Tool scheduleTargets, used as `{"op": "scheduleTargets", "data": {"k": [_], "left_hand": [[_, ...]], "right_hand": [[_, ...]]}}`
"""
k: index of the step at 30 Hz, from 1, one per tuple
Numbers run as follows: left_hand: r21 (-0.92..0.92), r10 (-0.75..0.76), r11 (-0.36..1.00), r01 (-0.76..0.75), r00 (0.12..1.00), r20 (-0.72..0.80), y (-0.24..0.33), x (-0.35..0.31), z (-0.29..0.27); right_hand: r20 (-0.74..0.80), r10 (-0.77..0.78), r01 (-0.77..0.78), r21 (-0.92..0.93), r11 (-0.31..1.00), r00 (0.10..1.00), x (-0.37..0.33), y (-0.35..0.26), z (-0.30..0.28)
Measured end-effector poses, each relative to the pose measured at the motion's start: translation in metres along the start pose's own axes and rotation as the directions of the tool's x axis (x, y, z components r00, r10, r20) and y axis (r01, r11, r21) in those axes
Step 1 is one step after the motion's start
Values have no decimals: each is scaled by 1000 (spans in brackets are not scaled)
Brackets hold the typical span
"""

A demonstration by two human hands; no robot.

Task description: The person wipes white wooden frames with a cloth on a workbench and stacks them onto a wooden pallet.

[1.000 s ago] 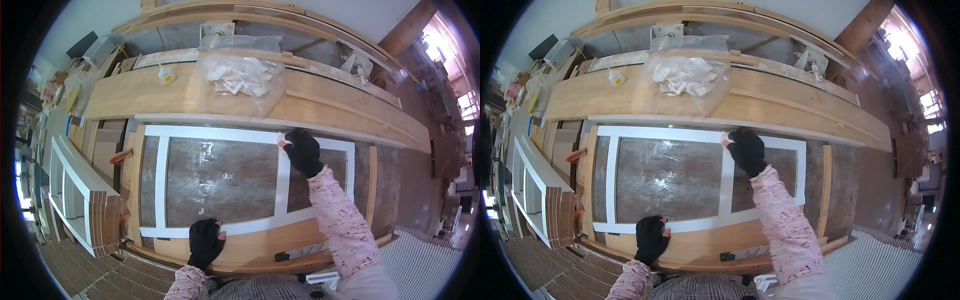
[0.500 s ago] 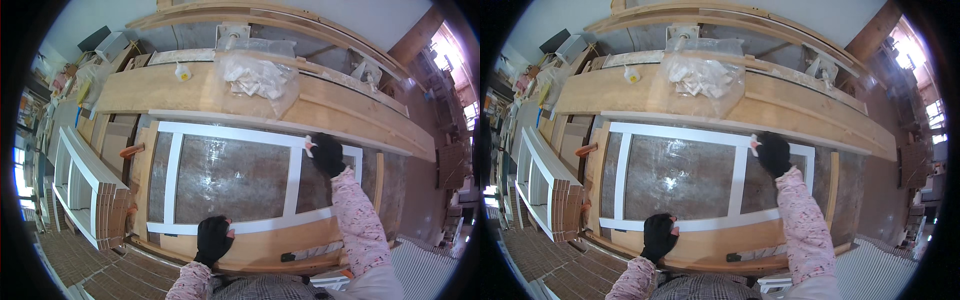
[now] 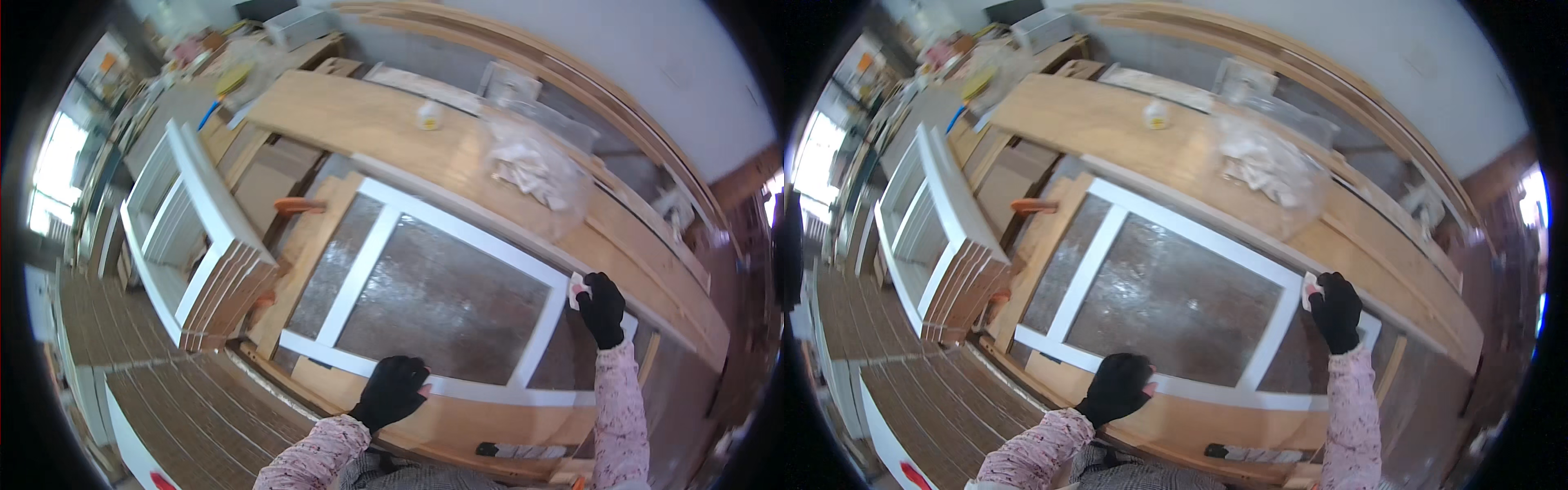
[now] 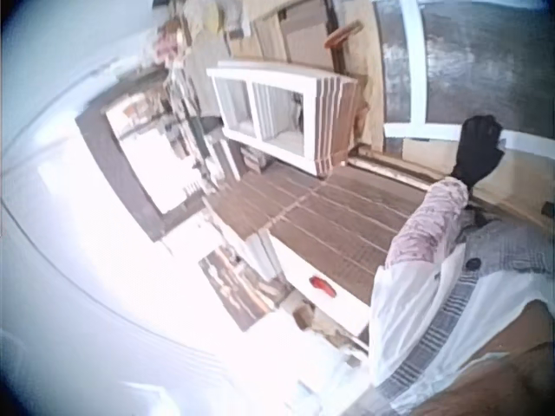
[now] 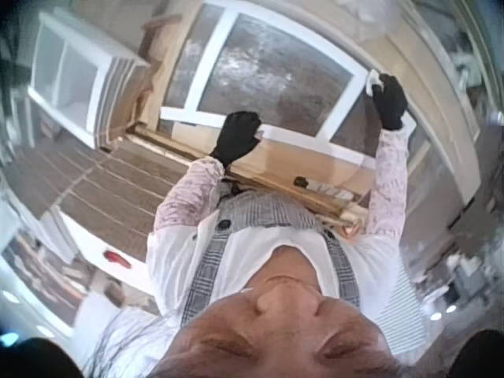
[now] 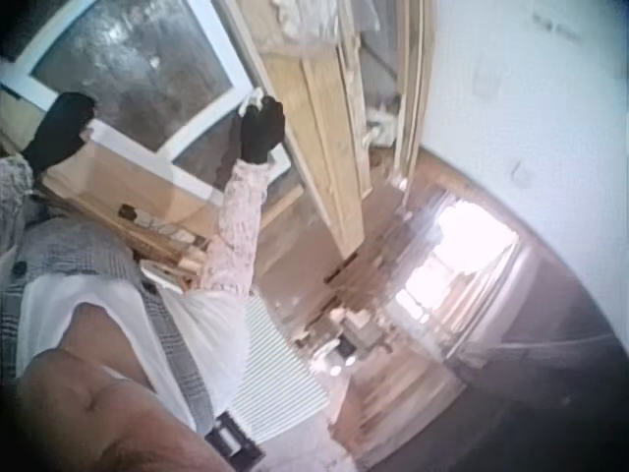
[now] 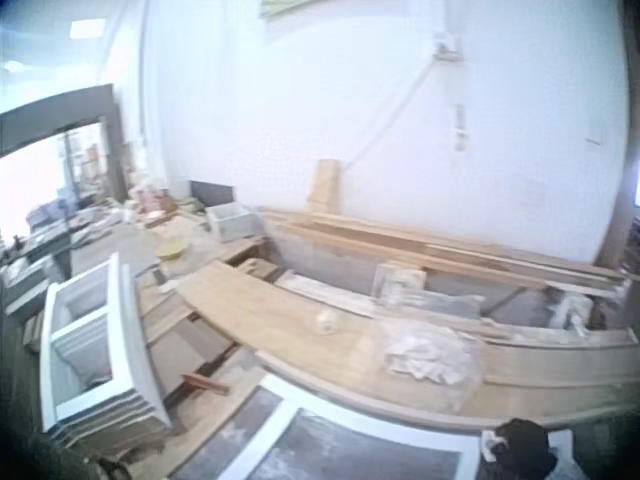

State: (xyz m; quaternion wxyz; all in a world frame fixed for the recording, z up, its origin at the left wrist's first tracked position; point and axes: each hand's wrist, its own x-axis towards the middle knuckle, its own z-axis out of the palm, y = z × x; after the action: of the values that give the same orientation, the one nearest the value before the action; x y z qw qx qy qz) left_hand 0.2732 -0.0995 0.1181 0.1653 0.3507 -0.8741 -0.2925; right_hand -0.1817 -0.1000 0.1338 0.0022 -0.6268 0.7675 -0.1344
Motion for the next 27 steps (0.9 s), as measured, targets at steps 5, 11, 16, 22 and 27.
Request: {"op": "scheduleTargets", "data": {"k": [5, 11, 16, 22, 27], "left_hand": [[-23, 36, 999, -38, 996, -84, -8, -10, -6], [-139, -3, 990, 5, 1000, 16, -12, -2, 2], [-116, -6, 993, 9, 1000, 25, -15, -14, -3], [-123, 10, 992, -8, 1000, 14, -13, -6, -3], [-99, -19, 995, 24, 998, 52, -18, -14, -4]], "right_hand": [[-222, -233, 317, 522, 792, 947, 97, -177, 52], [-313, -416, 489, 209, 847, 854, 192, -313, 136], [-195, -539, 568, 153, 808, 819, 179, -299, 138], [-209, -475, 497, 69, 865, 855, 195, -314, 146], [-305, -516, 579, 169, 798, 800, 183, -312, 153]]}}
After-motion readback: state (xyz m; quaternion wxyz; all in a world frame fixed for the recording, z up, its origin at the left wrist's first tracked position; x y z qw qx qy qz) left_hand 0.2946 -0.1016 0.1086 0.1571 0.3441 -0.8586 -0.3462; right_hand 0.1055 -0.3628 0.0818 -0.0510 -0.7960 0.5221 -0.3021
